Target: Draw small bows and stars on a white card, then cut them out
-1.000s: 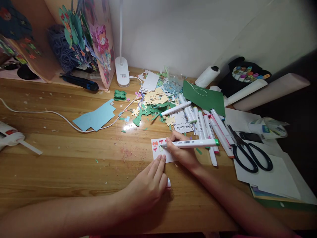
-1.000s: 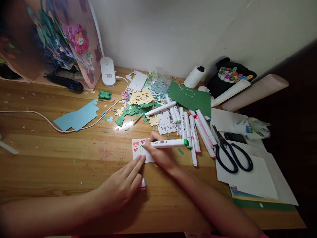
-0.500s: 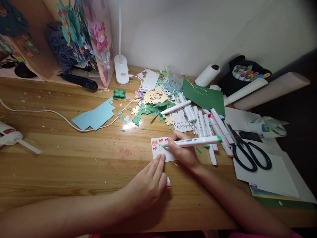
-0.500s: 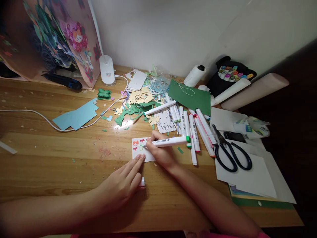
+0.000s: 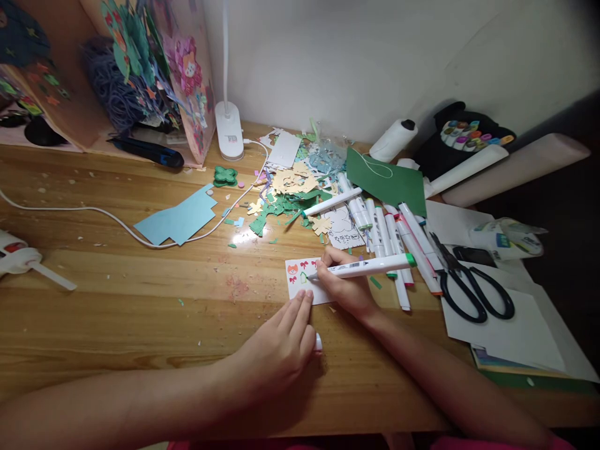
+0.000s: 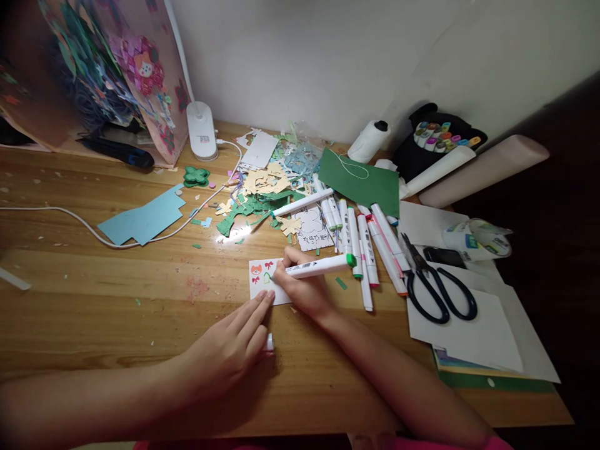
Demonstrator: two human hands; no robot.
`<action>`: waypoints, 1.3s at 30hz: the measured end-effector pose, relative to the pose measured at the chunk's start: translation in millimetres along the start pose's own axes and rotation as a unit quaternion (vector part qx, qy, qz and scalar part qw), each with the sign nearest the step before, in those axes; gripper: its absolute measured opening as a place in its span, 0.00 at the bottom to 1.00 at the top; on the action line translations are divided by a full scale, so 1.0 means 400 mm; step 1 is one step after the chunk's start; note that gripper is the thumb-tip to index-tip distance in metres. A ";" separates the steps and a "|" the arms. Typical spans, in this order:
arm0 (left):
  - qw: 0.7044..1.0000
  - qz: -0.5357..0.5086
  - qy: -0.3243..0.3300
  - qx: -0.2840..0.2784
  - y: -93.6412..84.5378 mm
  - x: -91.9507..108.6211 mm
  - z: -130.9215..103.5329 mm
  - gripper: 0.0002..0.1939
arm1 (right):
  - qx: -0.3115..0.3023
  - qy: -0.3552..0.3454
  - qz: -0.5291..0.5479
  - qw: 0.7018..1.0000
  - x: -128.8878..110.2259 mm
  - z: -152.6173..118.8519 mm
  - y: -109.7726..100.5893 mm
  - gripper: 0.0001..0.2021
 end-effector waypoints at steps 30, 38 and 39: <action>1.000 -0.008 -0.006 0.016 0.000 0.000 0.002 0.11 | -0.017 -0.010 0.006 1.000 0.002 -0.003 0.009 0.14; 1.000 0.001 -0.004 0.017 -0.002 0.001 0.002 0.10 | -0.030 -0.011 0.006 0.999 0.002 -0.004 0.012 0.14; 1.000 0.003 -0.003 0.016 -0.001 0.002 0.002 0.10 | -0.031 -0.013 0.009 0.999 0.002 -0.004 0.013 0.14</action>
Point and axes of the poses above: each hand's wrist, its own z-axis towards the middle knuckle, its own y-axis out of the palm, x = y × z, the point moved 6 cm from there along z, towards the middle knuckle, and after that the axes turned 14 degrees about -y, right-handed, at the moved point
